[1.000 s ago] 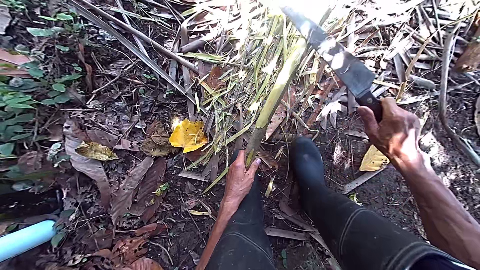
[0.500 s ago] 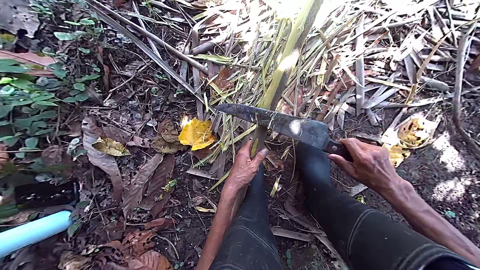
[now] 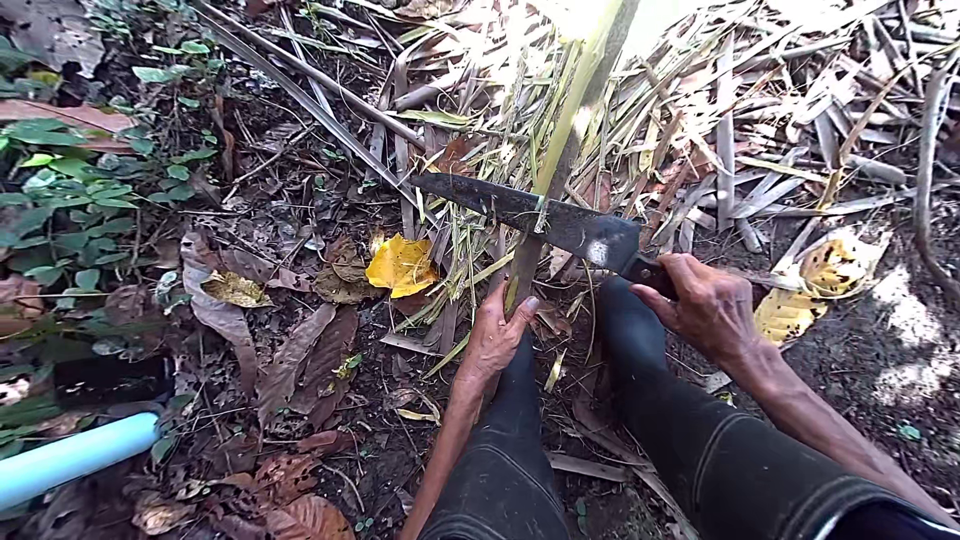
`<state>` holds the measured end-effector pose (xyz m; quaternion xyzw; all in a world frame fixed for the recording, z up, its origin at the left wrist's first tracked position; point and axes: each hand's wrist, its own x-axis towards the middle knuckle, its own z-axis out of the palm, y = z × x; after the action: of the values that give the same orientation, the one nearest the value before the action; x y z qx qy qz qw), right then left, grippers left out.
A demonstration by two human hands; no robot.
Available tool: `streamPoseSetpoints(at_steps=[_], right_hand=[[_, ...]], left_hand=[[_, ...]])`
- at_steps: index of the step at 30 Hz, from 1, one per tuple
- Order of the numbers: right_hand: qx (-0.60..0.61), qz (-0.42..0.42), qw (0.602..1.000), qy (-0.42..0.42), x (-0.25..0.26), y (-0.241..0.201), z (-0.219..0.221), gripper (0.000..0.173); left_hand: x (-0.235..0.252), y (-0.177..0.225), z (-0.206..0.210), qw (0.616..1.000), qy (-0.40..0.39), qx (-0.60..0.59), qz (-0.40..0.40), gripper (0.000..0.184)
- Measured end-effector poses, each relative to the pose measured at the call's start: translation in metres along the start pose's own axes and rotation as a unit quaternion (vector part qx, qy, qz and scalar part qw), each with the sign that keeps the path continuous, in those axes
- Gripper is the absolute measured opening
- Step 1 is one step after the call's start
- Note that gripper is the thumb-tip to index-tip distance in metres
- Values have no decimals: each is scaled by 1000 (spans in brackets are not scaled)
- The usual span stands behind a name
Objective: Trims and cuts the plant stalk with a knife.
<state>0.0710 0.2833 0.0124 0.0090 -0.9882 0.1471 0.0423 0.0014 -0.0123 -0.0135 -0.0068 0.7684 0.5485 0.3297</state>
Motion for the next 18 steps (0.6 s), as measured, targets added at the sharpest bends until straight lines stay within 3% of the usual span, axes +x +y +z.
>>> streamPoseSetpoints(at_steps=[5, 10, 16, 18], right_hand=[[-14, -50, 998, -26, -14, 4, 0, 65], [3, 35, 999, -21, 8, 19, -20, 54], [-24, -26, 999, -27, 2, 29, -18, 59], [-27, 32, 999, -23, 11, 44, -28, 54]], left_hand=[[2, 0, 0, 1000, -3, -13, 9, 38], [1, -2, 3, 1000, -3, 28, -3, 37], [2, -3, 3, 1000, -5, 24, 5, 38], [1, -4, 4, 999, -5, 36, -2, 40]])
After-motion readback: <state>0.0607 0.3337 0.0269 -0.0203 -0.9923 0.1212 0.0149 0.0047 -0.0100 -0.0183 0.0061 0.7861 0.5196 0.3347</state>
